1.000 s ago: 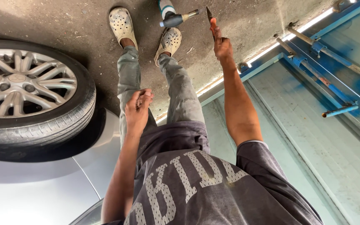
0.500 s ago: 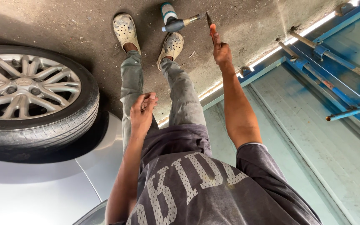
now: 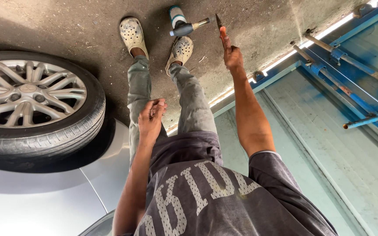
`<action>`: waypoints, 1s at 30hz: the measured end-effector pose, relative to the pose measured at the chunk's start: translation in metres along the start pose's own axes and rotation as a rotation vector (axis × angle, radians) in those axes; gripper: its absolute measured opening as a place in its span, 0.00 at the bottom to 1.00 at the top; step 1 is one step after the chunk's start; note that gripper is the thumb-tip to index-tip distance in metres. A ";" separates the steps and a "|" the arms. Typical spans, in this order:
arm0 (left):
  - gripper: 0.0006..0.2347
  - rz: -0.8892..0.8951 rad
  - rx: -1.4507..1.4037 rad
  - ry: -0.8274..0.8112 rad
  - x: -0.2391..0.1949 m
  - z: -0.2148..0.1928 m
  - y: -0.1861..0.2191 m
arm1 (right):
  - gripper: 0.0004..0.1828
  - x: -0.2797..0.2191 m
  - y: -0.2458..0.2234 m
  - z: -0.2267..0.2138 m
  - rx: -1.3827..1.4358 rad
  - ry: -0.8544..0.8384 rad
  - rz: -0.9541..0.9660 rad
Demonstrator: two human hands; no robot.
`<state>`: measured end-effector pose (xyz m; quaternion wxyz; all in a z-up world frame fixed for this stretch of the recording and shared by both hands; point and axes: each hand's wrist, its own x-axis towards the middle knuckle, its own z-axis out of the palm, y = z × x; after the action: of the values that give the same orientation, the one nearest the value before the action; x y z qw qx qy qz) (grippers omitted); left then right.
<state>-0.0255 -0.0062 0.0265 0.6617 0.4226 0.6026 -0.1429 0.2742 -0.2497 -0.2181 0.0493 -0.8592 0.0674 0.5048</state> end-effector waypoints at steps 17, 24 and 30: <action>0.14 -0.011 0.003 0.000 0.005 0.004 0.007 | 0.55 -0.022 -0.023 -0.010 -0.006 0.013 -0.028; 0.15 -0.030 0.033 -0.010 0.006 0.002 0.010 | 0.54 -0.018 -0.019 -0.008 -0.014 0.027 -0.071; 0.15 -0.032 0.024 -0.006 0.005 0.000 0.010 | 0.54 -0.005 -0.007 -0.003 -0.040 -0.017 -0.063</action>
<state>-0.0173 0.0010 0.0257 0.6560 0.4203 0.6056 -0.1622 0.2754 -0.2434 -0.2117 0.0485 -0.8574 0.0295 0.5116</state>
